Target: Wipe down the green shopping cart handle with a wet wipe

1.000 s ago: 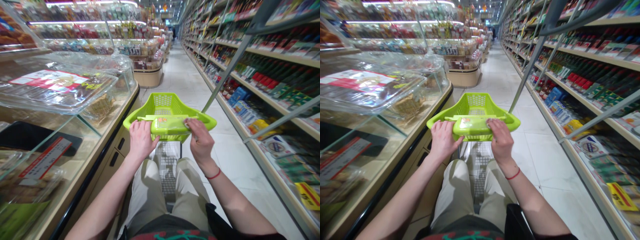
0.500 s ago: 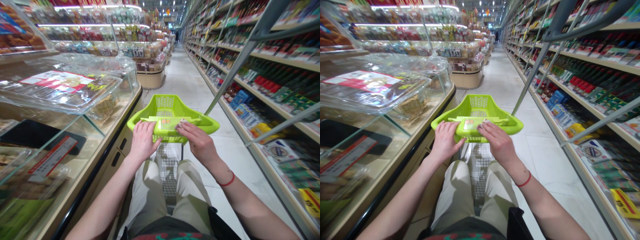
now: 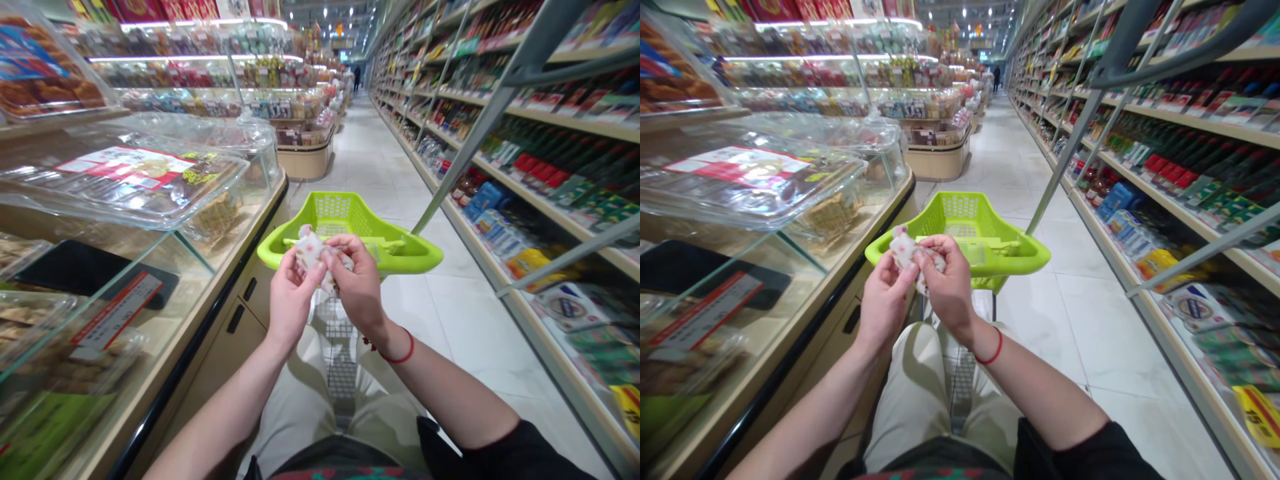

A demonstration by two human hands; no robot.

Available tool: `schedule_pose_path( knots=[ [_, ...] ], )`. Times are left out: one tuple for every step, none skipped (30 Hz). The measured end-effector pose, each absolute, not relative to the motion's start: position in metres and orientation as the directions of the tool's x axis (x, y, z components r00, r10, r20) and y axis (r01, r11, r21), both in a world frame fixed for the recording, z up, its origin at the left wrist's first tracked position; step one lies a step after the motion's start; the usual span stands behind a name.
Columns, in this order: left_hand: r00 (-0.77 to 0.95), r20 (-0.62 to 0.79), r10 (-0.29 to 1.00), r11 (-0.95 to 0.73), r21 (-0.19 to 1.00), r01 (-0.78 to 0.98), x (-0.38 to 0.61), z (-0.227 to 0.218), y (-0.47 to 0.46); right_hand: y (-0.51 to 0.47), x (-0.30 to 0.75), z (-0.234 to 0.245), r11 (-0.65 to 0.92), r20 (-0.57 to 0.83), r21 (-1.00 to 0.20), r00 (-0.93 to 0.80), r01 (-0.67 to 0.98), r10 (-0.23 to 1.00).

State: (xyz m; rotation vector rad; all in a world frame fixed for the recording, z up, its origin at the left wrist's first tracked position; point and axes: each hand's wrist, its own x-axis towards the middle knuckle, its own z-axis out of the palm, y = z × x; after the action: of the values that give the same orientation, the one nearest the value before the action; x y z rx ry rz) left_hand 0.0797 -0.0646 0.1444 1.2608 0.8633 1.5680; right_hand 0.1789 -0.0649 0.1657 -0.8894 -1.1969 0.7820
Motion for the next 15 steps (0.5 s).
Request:
schedule_pose_path(
  knots=[
    [-0.066,0.277,0.958,-0.284,0.909,-0.305,0.079,0.146,-0.064,-0.065,0.177,0.166,0.467,0.456,-0.884,0.199,-0.010,0.867],
    [-0.078,0.244,0.967,-0.256,0.901,-0.350,0.077,0.148,-0.062,-0.065,0.178,0.166,0.493,0.493,-0.868,0.190,0.052,0.849],
    [-0.099,0.233,0.968,-0.253,0.896,-0.365,0.073,0.150,-0.059,-0.064,0.181,0.166,0.520,0.536,-0.844,0.170,0.132,0.827],
    [-0.137,0.245,0.960,-0.278,0.894,-0.351,0.068,0.152,-0.055,-0.064,0.186,0.165,0.547,0.581,-0.807,0.138,0.221,0.802],
    [-0.192,0.283,0.940,-0.331,0.894,-0.302,0.061,0.154,-0.051,-0.063,0.193,0.164,0.573,0.627,-0.757,0.100,0.314,0.773],
    [-0.263,0.351,0.899,-0.409,0.888,-0.211,0.054,0.156,-0.046,-0.061,0.202,0.162,0.593,0.669,-0.693,0.061,0.410,0.741],
    [-0.328,0.447,0.832,-0.494,0.867,-0.072,0.046,0.159,-0.042,-0.058,0.211,0.160,0.598,0.704,-0.621,0.024,0.507,0.710],
    [-0.358,0.561,0.747,-0.563,0.819,0.109,0.039,0.161,-0.039,-0.055,0.220,0.157,0.586,0.725,-0.544,-0.015,0.600,0.688],
    [-0.327,0.678,0.658,-0.603,0.735,0.310,0.032,0.162,-0.037,-0.052,0.228,0.153,0.562,0.734,-0.466,-0.056,0.683,0.677],
    [-0.236,0.775,0.586,-0.615,0.615,0.493,0.027,0.162,-0.035,-0.049,0.236,0.150,0.531,0.730,-0.389,-0.100,0.753,0.676],
    [-0.098,0.833,0.544,-0.612,0.475,0.632,0.025,0.161,-0.035,-0.045,0.242,0.146,0.496,0.715,-0.322,-0.137,0.806,0.686],
    [0.058,0.845,0.531,-0.612,0.336,0.716,0.024,0.159,-0.035,-0.043,0.246,0.144,0.464,0.693,-0.265,-0.168,0.845,0.701],
    [0.195,0.825,0.530,-0.621,0.221,0.752,0.024,0.155,-0.036,-0.041,0.249,0.141,0.437,0.668,-0.217,-0.193,0.873,0.718],
    [0.294,0.798,0.526,-0.637,0.141,0.758,0.027,0.150,-0.038,-0.040,0.250,0.140,0.415,0.644,-0.177,-0.214,0.893,0.735],
    [0.352,0.778,0.520,-0.651,0.095,0.753,0.031,0.144,-0.040,-0.039,0.250,0.139,0.397,0.622,-0.144,-0.229,0.907,0.749]
  ],
)
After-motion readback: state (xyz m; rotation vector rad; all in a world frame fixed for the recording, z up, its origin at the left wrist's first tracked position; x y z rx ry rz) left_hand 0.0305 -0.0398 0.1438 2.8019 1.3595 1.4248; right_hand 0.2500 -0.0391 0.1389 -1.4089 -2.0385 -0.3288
